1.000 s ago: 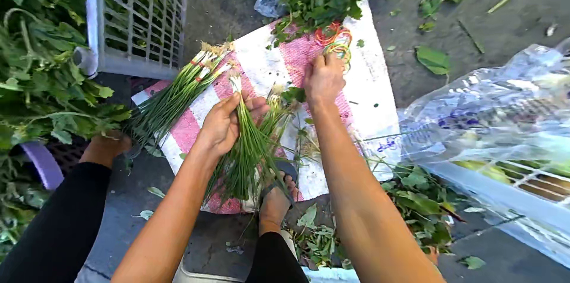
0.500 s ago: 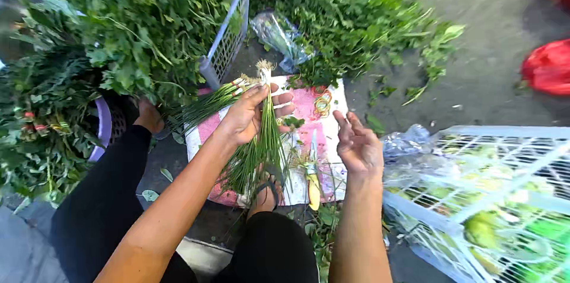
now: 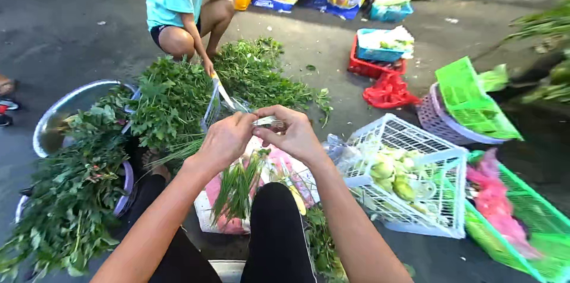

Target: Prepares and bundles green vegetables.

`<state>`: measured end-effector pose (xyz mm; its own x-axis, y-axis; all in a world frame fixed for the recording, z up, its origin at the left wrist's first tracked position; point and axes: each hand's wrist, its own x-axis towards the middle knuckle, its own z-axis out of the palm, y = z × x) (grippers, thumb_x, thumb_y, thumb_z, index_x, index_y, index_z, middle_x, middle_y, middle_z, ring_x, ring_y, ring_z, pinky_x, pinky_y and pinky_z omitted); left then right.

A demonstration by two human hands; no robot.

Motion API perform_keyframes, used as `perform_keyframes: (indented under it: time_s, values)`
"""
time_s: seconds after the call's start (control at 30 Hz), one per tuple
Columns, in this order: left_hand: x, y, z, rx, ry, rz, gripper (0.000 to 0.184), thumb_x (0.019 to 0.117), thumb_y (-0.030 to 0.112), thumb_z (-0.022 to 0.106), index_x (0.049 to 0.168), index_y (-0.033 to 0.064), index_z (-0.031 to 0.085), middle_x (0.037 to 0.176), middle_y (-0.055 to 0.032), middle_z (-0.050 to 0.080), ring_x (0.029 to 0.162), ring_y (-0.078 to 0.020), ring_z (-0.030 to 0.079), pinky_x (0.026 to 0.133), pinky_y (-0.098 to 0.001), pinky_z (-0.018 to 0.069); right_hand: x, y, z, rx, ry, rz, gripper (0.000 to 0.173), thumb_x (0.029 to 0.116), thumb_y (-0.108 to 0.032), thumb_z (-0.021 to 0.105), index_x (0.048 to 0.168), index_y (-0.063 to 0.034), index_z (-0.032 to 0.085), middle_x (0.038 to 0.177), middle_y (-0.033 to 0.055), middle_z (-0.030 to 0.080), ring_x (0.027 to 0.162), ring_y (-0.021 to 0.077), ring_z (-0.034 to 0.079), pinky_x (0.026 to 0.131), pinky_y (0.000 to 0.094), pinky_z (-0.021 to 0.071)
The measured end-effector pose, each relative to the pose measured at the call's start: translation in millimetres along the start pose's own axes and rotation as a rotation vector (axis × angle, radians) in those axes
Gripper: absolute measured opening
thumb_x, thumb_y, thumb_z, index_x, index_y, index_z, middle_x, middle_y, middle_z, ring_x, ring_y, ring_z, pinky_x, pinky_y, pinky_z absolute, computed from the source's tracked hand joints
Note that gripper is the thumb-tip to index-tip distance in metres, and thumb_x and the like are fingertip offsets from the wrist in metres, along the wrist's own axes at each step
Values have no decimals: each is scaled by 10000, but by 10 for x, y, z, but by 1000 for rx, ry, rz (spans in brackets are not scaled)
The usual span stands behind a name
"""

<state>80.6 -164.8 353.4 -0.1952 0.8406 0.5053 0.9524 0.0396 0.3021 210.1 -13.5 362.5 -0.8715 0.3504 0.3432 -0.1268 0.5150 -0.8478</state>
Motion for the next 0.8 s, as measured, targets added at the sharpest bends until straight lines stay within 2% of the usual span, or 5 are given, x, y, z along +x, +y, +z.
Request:
perform_keyframes:
  time_s: [0.27,0.47,0.57,0.67,0.8]
  values:
    - [-289,359,-173,-322,140,-216,361,1073,168,514,1387,-4,468,941,-137,667,760,-235,680,733,-428,595,-211,-404,274,237,19,51,641,843,-134,673,1398,-100,353,824,34,693,583,130,655,486,276,547]
    - [-271,288,-252,-963,402,-459,270,1090,283,505,1316,138,529,848,-30,604,554,-93,500,475,-218,433,-671,-431,637,-37,246,-448,732,907,-218,647,1561,-118,334,1083,46,749,1035,192,717,882,393,616]
    - [-296,320,-230,-1446,417,-421,175,1077,180,506,1226,106,561,808,-25,564,517,-55,462,448,-175,416,-741,-485,588,469,208,-202,668,956,-225,632,1527,-120,300,1053,54,749,835,116,709,620,233,557]
    - [-379,332,-126,-1689,254,-282,144,1033,166,567,1149,96,616,802,-26,603,521,-41,506,463,-168,449,-669,-503,325,1355,208,149,471,958,-368,460,1382,-183,550,1079,154,711,739,178,704,453,229,486]
    - [-391,229,-154,-1356,43,-162,145,1026,154,579,1131,88,654,817,7,637,562,5,472,491,-143,381,-642,-495,154,1492,131,94,680,901,-433,587,1518,-251,364,1448,231,552,698,221,689,389,230,422]
